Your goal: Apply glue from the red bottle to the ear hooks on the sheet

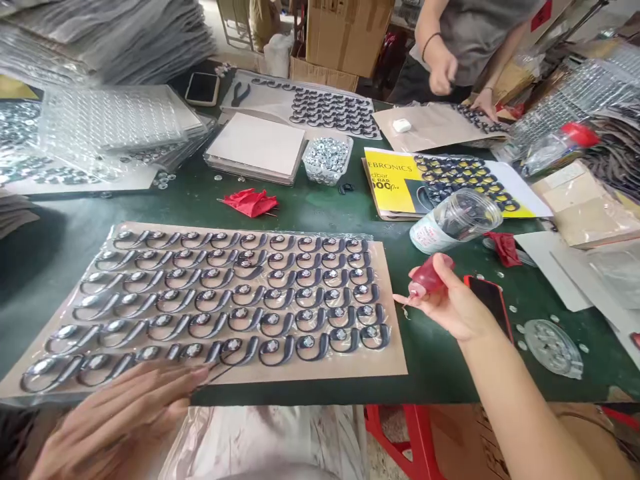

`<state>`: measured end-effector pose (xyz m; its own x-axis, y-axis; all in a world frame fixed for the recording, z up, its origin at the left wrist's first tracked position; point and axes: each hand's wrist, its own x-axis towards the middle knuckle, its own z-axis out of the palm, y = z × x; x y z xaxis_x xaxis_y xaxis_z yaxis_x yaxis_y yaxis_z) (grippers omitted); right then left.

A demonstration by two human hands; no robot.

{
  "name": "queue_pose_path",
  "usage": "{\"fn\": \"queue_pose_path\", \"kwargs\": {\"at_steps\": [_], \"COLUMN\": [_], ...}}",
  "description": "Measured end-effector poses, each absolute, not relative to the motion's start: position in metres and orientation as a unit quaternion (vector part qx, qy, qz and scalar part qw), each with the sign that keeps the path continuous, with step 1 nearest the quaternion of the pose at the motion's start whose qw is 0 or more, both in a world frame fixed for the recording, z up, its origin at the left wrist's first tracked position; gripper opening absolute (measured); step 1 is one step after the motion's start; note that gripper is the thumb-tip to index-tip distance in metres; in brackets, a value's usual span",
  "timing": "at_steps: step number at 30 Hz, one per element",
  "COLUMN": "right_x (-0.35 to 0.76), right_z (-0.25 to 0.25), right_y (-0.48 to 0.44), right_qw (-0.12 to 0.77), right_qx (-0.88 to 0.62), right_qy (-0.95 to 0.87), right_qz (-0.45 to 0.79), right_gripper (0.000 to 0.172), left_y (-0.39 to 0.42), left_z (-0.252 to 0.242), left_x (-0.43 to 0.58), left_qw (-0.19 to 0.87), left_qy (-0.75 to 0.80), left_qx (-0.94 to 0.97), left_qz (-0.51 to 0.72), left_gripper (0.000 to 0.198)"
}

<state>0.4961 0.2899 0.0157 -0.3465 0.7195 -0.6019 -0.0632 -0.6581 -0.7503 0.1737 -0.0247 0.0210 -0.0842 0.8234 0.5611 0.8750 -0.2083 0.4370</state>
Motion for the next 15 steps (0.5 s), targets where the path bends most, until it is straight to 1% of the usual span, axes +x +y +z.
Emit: {"fn": "queue_pose_path", "kwargs": {"at_steps": [3,5,7,11,13,15], "right_x": [0.458,0.428,0.398,0.346,0.329,0.320], "right_z": [0.018,0.019,0.018,0.011,0.006,-0.001], "right_y": [0.273,0.257,0.240,0.208,0.194,0.183], "right_qw": [0.232,0.256,0.249,0.210,0.182,0.174], "right_qx": [-0.469,-0.426,-0.381,-0.258,-0.223,-0.208], "right_qy": [-0.423,-0.500,-0.543,-0.551,-0.548,-0.553], "right_qz": [0.740,0.709,0.706,0.765,0.785,0.788], "right_gripper": [0.037,0.033,0.032,0.028,0.025,0.021], "left_y": [-0.022,-0.023,-0.026,-0.029,-0.029,-0.029], "left_z": [0.024,0.022,0.017,0.008,0.006,0.006], "left_x": [0.180,0.183,0.184,0.186,0.187,0.188], "left_qw": [0.029,0.035,0.041,0.052,0.047,0.045], "left_qy": [-0.581,-0.583,-0.581,-0.573,-0.577,-0.582], "left_qx": [-0.723,-0.726,-0.735,-0.754,-0.753,-0.750], "left_qz": [-0.374,-0.364,-0.347,-0.316,-0.313,-0.311], "left_gripper": [0.017,0.018,0.019,0.020,0.020,0.019]}}
